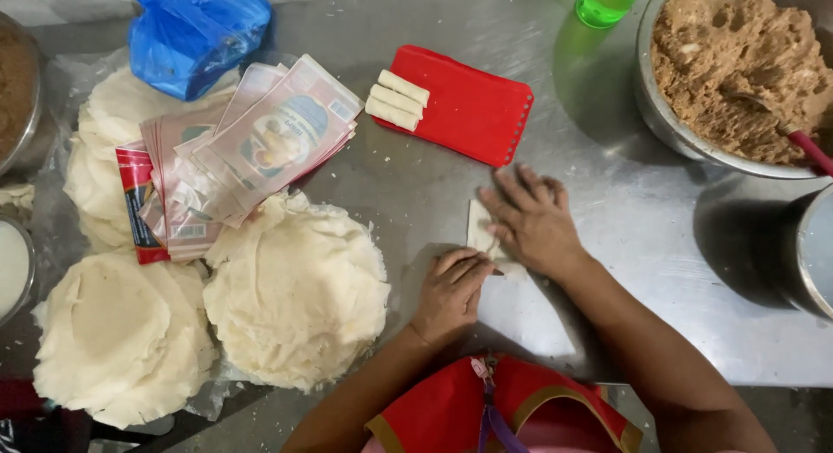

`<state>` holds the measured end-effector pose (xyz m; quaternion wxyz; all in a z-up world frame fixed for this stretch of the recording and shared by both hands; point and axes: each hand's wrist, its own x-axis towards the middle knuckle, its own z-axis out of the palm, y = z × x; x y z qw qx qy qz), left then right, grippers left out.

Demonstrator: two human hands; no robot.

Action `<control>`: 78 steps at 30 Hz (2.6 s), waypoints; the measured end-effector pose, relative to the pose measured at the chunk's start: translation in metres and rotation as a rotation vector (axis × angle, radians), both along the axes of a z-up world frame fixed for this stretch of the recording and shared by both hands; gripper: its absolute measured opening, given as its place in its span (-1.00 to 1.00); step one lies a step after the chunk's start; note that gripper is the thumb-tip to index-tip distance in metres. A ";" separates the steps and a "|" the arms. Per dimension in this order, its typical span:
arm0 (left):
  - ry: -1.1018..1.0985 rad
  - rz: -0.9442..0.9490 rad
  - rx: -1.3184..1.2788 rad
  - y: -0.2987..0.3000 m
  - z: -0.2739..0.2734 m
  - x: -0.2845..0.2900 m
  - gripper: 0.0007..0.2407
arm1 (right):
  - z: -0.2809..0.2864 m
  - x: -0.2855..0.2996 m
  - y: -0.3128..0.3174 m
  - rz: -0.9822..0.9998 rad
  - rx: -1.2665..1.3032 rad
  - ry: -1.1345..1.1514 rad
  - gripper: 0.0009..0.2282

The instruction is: A person is manually assembling spring rolls by placing filling on thin wrappers and rolling them tightly on a stainless steel surface.

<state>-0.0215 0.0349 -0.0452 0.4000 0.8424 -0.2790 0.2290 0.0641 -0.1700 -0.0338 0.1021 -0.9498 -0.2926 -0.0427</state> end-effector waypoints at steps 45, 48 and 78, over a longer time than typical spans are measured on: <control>0.362 -0.040 -0.014 0.003 -0.001 0.080 -0.99 | 0.003 -0.006 -0.018 -0.109 0.598 0.201 -0.93; 0.323 -0.029 0.016 0.000 -0.001 0.088 -0.98 | -0.010 0.002 -0.018 -0.124 0.560 0.154 -0.96; 0.142 -0.071 0.393 -0.001 0.014 0.072 -0.88 | -0.022 -0.004 -0.020 0.021 0.408 -0.043 -0.76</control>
